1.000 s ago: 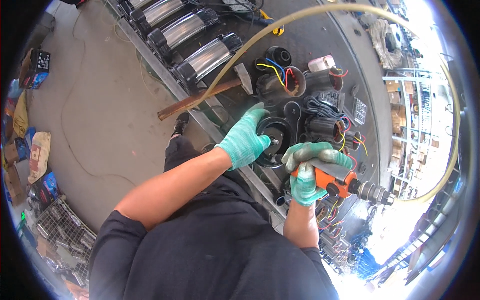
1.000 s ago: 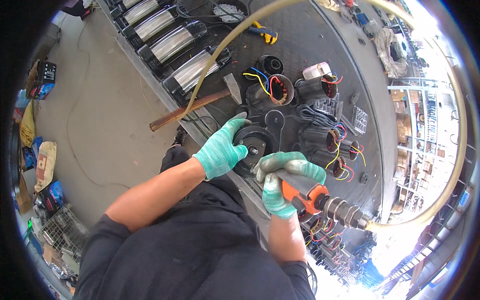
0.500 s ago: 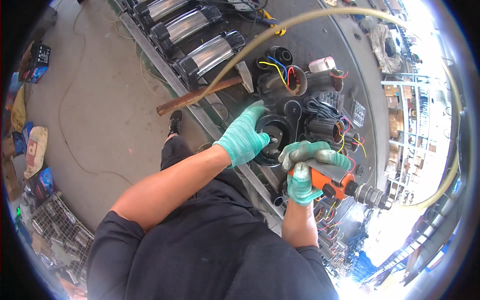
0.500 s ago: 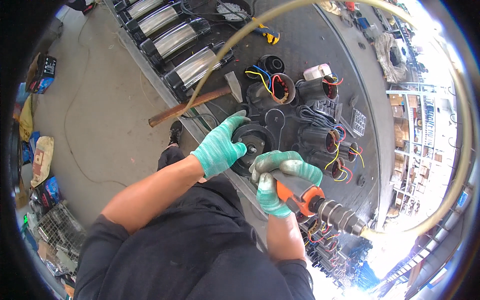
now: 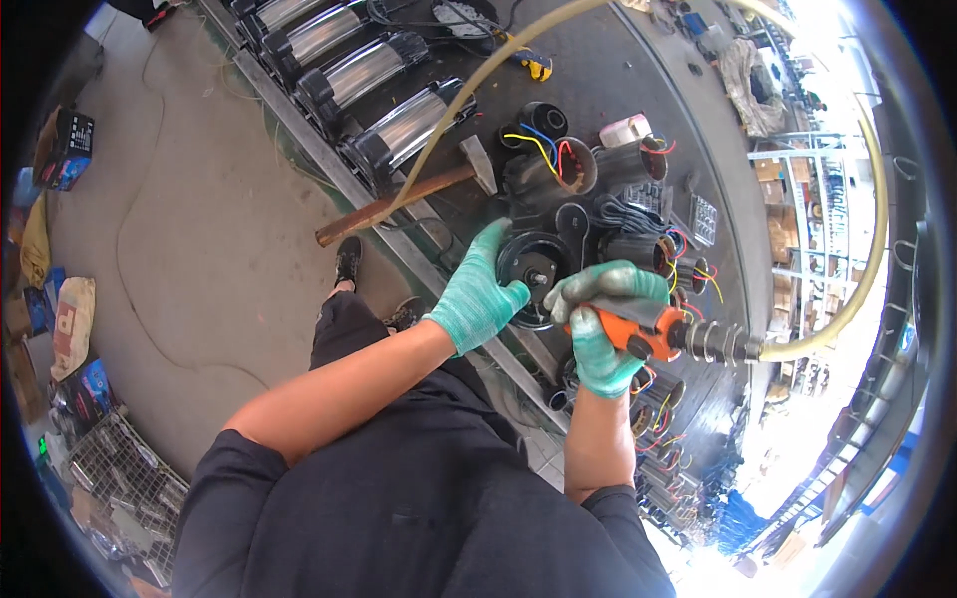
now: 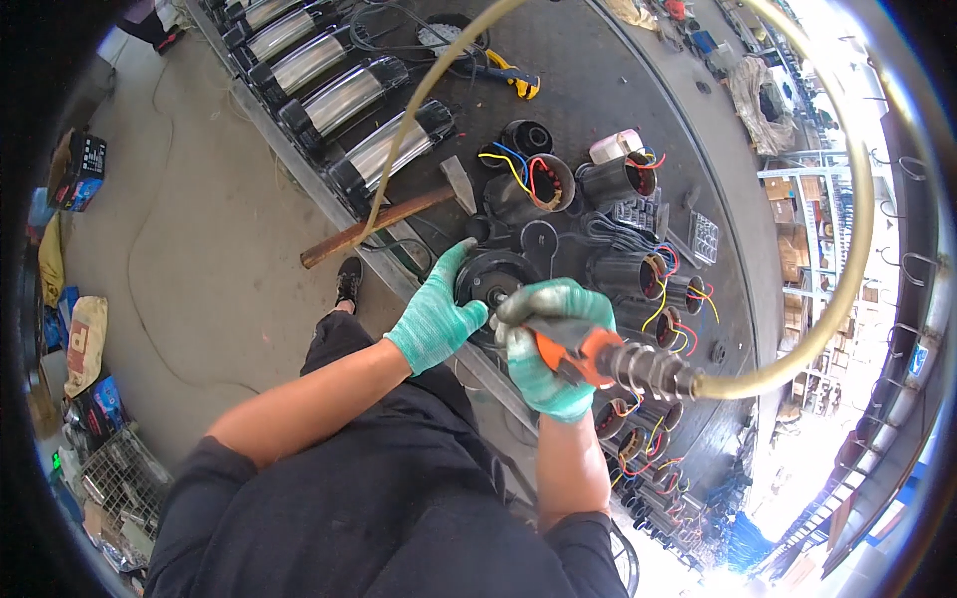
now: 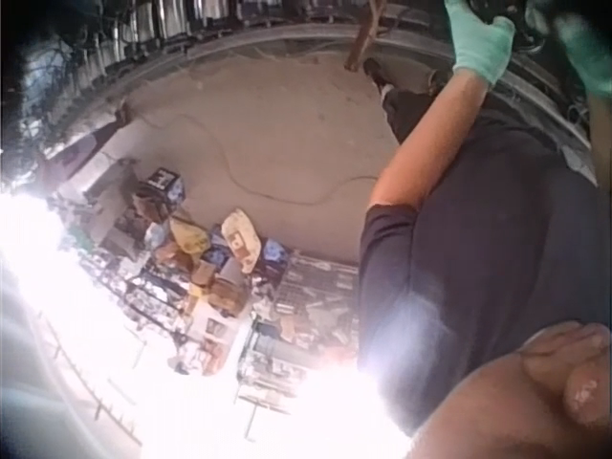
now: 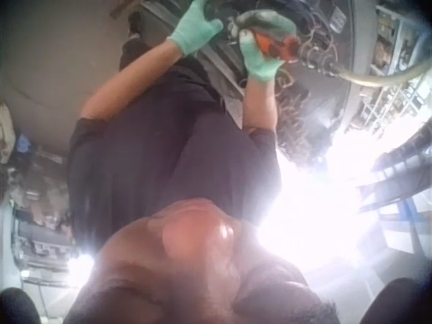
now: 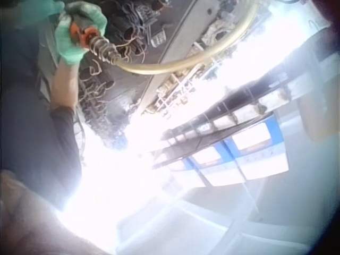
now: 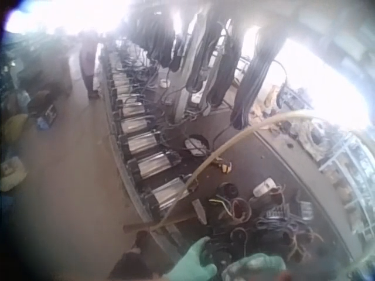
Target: The person fastens a pump component using a pneumatic screwdriver, tests an assembled water pump in a water tank using a test fixture, and places the pump onto the assembly table.
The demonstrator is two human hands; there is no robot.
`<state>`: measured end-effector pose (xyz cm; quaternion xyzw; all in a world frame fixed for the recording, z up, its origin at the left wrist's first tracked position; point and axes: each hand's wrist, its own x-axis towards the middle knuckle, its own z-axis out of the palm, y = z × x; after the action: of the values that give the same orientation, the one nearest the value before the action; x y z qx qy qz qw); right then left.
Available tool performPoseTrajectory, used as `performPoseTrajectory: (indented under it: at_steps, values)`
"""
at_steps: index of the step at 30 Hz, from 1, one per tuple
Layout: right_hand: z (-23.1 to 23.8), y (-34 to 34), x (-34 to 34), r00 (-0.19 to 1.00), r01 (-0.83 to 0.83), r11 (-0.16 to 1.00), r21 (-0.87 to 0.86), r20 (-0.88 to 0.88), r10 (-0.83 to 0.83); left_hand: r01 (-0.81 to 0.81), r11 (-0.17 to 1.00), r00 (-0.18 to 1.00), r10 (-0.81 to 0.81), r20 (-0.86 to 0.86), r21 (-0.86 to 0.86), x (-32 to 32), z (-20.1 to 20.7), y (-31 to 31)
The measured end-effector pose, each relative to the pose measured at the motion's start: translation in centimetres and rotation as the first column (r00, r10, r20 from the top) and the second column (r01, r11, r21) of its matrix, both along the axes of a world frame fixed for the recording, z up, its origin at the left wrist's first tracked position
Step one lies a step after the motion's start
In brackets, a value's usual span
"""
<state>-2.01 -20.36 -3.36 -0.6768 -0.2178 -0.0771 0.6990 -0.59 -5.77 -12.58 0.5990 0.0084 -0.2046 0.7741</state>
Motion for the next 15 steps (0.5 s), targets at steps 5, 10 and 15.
performPoseTrajectory:
  at_steps: [5,10,15]
  values:
    - [1.2,1.4,-0.6,0.986,0.166,0.974,0.153,-0.049,-0.161,-0.008,1.0,1.0,0.008,0.012,0.004,0.3,-0.4,-0.2]
    - [3.4,2.5,0.9,0.98,0.133,0.976,0.17,0.126,-0.155,0.033,0.999,0.999,-0.033,0.036,0.011,-0.1,0.3,-0.8]
    - [0.5,2.8,2.9,0.949,0.293,0.921,0.255,0.038,-0.313,-0.024,1.0,0.998,0.024,0.061,0.001,-0.2,-0.3,-1.4]
